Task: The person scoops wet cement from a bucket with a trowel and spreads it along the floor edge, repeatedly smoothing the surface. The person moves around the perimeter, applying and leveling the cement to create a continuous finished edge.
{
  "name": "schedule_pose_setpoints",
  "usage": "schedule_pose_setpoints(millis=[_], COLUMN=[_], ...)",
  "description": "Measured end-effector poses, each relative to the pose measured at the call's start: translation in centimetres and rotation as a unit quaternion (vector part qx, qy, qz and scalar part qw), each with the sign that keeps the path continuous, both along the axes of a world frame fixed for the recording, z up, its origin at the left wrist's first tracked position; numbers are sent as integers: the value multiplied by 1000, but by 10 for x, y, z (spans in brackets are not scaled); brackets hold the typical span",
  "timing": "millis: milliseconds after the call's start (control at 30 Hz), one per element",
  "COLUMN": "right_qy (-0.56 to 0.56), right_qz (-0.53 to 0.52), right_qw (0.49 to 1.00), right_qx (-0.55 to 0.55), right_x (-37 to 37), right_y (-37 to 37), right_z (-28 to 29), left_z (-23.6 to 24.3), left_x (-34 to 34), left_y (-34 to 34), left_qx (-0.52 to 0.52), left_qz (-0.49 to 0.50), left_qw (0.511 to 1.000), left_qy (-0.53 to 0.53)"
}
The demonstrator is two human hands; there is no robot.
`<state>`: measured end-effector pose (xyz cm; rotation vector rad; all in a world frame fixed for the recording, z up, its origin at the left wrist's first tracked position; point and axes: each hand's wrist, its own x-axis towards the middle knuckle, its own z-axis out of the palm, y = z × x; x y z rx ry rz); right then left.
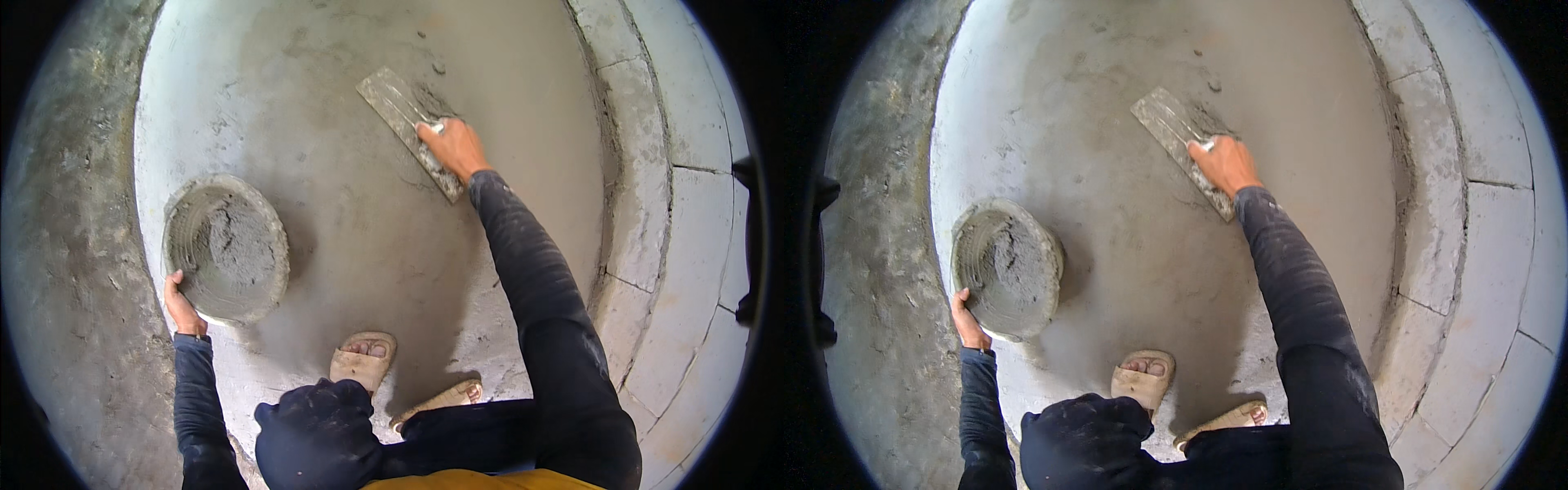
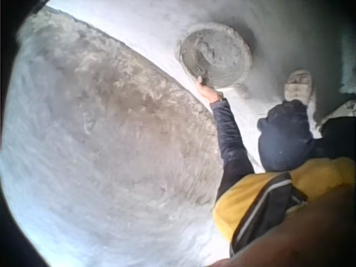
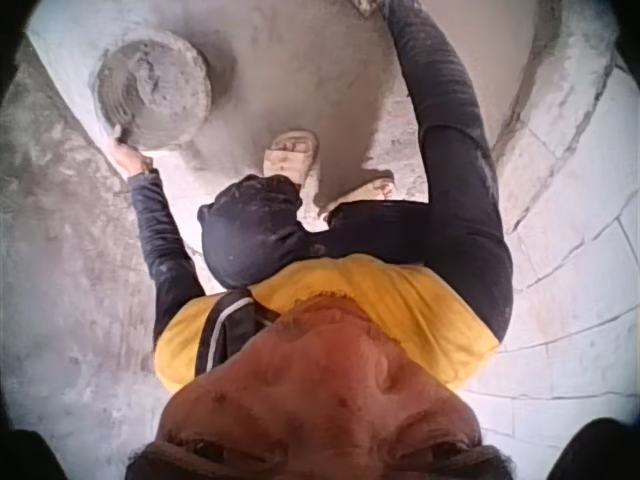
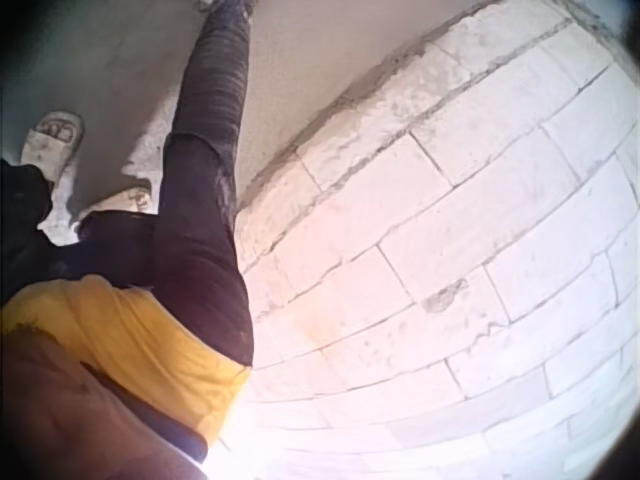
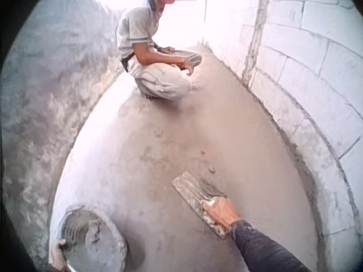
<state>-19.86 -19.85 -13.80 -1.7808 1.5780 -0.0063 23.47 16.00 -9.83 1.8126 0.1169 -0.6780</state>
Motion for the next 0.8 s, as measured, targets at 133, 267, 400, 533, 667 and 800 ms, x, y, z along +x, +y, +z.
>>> schedule_pose_setpoints(millis=[133,267,400,533,667,800], right_qy=[-7,11,12,-35,30,2], right_qz=[44,-35,96,-79,-114,35], right_qw=[995,998,995,996,984,998], right_qx=[-94,-41,-27,-2,-136,-58], right_x=[9,31,26,-32,-74,-59], right_y=[2,2,3,-31,-132,-177], right_z=[7,17,33,43,14,-13], left_z=[-6,-11,-16,-18,-18,-12], left_x=[3,6,8,10,13,10], left_y=[5,8,11,16,18,16], left_qx=[0,7,5,33,55,44], left_qz=[3,15,3,-1,-4,8], left_qw=[1000,1000,1000,999,998,999], left_qy=[-7,-8,-21,-36,-35,-31])
